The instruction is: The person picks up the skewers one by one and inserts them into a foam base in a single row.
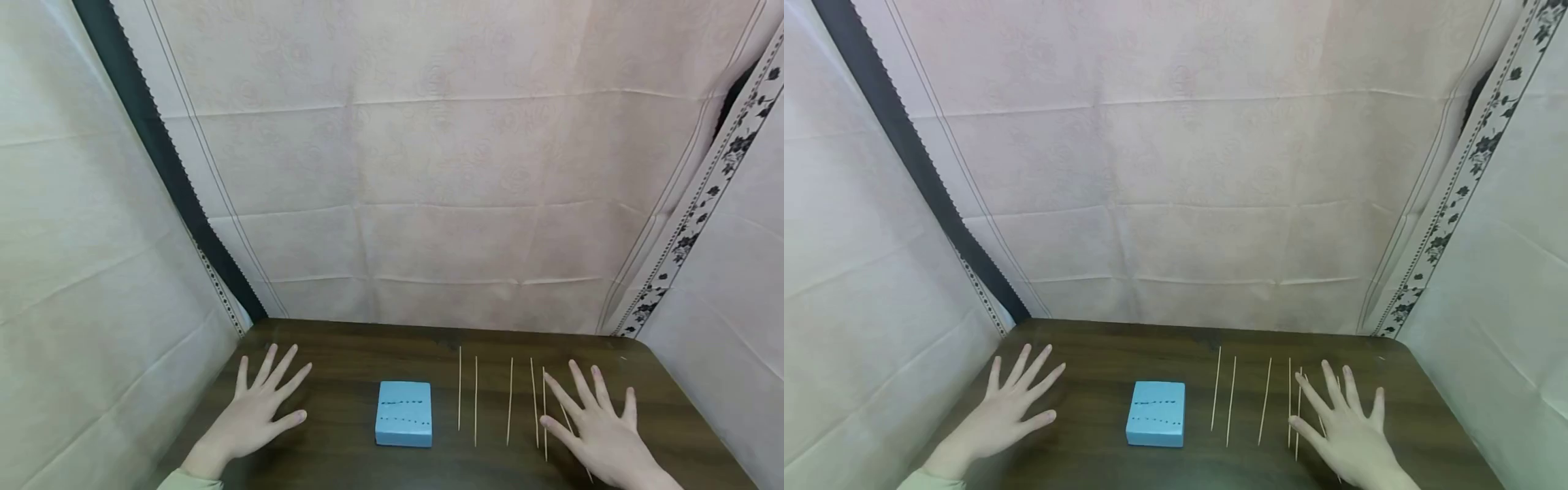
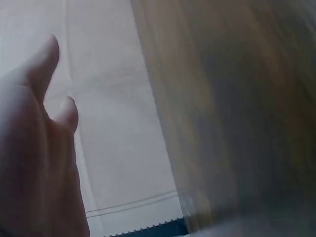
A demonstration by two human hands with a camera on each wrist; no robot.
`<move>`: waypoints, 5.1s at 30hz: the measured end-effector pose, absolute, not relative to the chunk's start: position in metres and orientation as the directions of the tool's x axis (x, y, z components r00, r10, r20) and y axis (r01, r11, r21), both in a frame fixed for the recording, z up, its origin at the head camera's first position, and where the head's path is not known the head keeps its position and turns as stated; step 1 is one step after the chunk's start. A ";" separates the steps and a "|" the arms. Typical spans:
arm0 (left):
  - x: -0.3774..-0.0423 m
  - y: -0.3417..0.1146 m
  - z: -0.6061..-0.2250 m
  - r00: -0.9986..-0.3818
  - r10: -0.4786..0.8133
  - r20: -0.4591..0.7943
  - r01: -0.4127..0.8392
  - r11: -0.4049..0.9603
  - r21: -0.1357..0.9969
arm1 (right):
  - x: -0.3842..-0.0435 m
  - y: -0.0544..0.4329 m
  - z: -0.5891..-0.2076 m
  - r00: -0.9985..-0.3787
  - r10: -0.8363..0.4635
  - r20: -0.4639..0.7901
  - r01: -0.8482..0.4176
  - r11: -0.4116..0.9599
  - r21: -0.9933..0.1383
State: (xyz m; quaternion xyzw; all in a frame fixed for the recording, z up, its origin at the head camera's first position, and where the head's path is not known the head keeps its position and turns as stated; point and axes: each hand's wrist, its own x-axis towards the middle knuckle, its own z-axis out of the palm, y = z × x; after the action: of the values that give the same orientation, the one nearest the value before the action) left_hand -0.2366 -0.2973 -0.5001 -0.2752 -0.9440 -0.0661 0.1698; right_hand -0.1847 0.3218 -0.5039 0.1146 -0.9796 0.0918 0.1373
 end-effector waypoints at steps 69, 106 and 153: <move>-0.266 -0.162 -0.528 -0.828 0.560 0.025 0.341 0.469 0.815 | -0.208 0.378 -0.520 -0.981 0.153 -0.119 0.188 0.603 -0.775; -0.264 -0.161 -0.528 -0.845 0.535 -0.001 0.319 0.507 0.801 | -0.216 0.371 -0.505 -0.991 -0.107 -0.080 0.069 0.097 -0.993; -0.267 -0.163 -0.533 -0.834 0.551 0.027 0.364 0.512 0.778 | -0.226 0.085 -0.485 -0.984 -0.140 0.113 -0.085 -0.186 -0.979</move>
State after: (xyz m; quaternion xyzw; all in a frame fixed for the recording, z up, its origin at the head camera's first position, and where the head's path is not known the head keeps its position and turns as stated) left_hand -0.2669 -0.1631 -0.5326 -0.2655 -0.8621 -0.4167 -0.1124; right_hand -0.2264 0.0849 -0.4847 0.0886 -0.6376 0.7650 -0.0180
